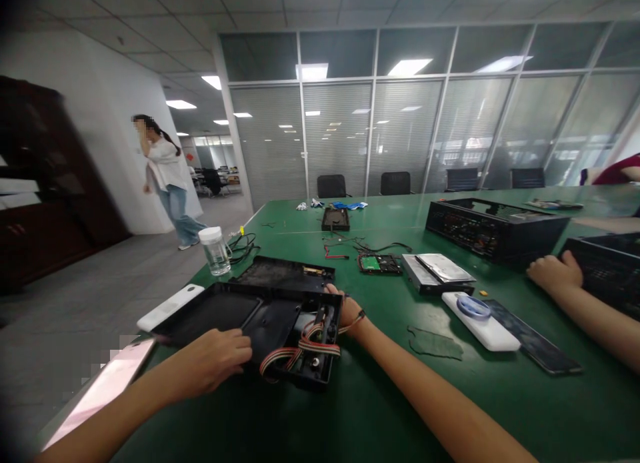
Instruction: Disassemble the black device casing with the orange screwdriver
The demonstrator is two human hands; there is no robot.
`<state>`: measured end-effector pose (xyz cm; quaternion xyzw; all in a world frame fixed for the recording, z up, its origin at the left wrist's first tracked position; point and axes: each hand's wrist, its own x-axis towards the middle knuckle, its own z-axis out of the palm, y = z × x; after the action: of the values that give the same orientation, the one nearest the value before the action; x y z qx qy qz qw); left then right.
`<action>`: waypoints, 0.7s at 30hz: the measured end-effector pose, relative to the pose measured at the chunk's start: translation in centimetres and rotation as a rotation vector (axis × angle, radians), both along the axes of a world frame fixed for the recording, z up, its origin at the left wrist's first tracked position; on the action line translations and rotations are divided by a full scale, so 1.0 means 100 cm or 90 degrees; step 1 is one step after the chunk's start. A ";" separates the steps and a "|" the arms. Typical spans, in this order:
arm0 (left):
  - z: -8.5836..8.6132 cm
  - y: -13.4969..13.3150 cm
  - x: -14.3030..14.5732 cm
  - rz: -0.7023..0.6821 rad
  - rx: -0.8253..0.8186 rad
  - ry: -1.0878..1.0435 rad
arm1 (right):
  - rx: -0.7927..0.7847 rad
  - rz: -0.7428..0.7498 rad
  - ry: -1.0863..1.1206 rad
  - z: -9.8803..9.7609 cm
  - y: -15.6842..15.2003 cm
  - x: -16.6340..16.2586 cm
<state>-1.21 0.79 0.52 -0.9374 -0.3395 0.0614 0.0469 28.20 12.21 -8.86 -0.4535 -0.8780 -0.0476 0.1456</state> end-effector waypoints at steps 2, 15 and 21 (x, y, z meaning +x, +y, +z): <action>-0.009 0.001 -0.005 0.009 -0.012 0.006 | 0.049 -0.058 -0.026 -0.009 0.004 0.025; -0.018 0.081 -0.001 0.109 -0.307 -0.037 | 0.170 -0.223 -0.010 -0.024 0.013 0.075; -0.053 0.136 0.045 0.085 -0.020 -0.115 | 0.154 -0.172 0.045 -0.020 0.001 0.064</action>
<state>3.28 14.37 -4.83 -0.9152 -0.4028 -0.0149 -0.0024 34.59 12.34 -10.86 -0.5481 -0.7911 -0.1561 0.2224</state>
